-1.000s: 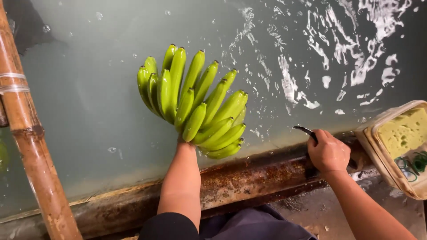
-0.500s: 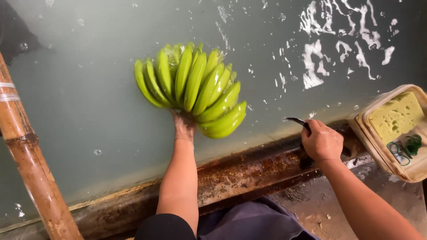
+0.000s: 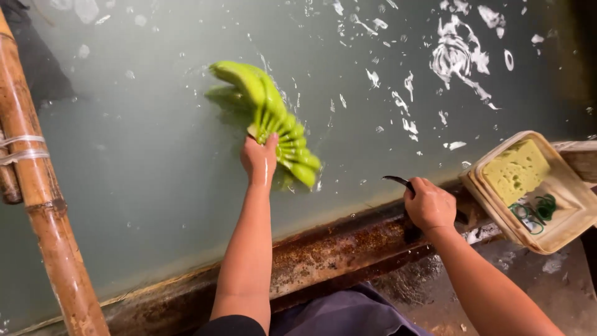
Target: Wash and trim green bananas in a water tank.
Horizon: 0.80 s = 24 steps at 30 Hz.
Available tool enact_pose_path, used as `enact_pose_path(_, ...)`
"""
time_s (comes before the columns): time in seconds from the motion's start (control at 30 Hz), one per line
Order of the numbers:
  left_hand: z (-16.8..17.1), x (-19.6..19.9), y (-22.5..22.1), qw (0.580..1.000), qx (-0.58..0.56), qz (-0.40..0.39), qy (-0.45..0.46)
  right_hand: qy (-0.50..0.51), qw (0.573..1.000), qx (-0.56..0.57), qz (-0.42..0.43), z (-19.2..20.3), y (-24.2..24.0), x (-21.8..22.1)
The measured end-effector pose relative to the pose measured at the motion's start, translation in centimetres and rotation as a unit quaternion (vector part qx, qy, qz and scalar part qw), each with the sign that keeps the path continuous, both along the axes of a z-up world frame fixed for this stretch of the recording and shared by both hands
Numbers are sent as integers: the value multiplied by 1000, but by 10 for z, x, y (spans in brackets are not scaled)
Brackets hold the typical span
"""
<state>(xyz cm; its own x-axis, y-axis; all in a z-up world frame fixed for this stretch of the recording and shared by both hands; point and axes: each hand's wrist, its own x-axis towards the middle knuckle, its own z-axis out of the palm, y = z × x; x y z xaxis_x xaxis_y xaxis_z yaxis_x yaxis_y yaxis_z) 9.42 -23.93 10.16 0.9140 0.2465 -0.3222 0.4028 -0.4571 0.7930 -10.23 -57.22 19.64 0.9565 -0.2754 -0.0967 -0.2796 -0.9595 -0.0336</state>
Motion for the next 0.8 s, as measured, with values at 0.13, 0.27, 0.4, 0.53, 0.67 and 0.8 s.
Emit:
enact_pose_path(0.13, 4, -34, -6, 972, 85, -49, -213, 24, 1000, -8, -9, -1, -1, 1)
enact_pose_path(0.27, -23, -68, 8, 983, -83, -82, -141, 35, 999, -5, -16, -3, -2, -2)
enact_pose_path(0.4, -26, -92, 38, 955, 112, -219, -165, 34, 999, -10, -22, 3, 5, -1)
enact_pose_path(0.53, -32, -108, 61, 938, 170, -251, -170, 44, 999, -22, -5, -9, -2, -5)
enact_pose_path(0.67, 28, -150, 47, 925, 186, -273, -184, 58, 997, -41, -10, -8, 2, -6)
enact_pose_path(0.8, 49, -200, 30, 987, -153, 36, 19, 38, 998, -50, -3, -22, -7, -11)
